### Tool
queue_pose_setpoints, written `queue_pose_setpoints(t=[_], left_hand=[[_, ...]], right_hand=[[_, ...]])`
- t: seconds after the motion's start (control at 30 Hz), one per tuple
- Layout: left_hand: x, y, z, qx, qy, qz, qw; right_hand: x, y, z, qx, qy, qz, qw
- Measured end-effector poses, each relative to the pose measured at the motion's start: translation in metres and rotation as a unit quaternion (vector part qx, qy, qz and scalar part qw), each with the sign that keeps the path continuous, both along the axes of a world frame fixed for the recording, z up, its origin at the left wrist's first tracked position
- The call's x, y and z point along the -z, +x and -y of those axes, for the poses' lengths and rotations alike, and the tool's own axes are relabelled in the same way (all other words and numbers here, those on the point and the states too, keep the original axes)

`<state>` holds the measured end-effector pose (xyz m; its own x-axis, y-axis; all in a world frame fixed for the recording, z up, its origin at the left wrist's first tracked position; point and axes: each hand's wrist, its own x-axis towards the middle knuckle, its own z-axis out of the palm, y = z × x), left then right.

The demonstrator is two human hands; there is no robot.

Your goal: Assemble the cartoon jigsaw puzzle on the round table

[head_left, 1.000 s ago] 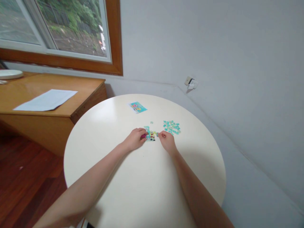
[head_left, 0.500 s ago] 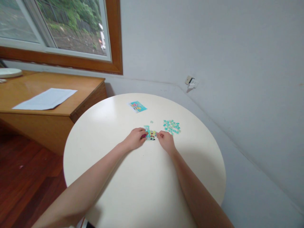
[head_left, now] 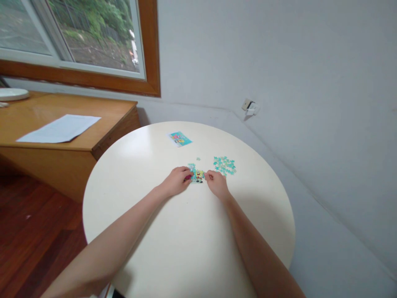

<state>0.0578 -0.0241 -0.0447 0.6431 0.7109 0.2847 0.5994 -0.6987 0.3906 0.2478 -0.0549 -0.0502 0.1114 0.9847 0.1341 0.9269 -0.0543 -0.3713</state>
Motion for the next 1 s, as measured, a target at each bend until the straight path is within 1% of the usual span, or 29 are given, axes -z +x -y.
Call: queue_pose_setpoints(t=[0.2,0.57,0.83,1.0], left_hand=[[0.0015,-0.0002,-0.0010,0.002,0.007,-0.004,1.000],[-0.0017,-0.0001,0.0008,0.000,-0.003,-0.010,1.000],[0.0000,0.0001,0.0002,0.000,-0.001,-0.007,1.000],[0.0001,0.0003,-0.0001,0.002,0.007,-0.004,1.000]], right_hand=[[-0.0007,-0.0007,0.0008,0.002,-0.004,0.006,1.000],[-0.0025,-0.0035,0.0008,0.005,0.001,0.024,1.000],[-0.0024,-0.0038,0.0001,0.014,0.000,0.017,1.000],[0.0007,-0.0027,-0.0006,0.010,0.018,0.005,1.000]])
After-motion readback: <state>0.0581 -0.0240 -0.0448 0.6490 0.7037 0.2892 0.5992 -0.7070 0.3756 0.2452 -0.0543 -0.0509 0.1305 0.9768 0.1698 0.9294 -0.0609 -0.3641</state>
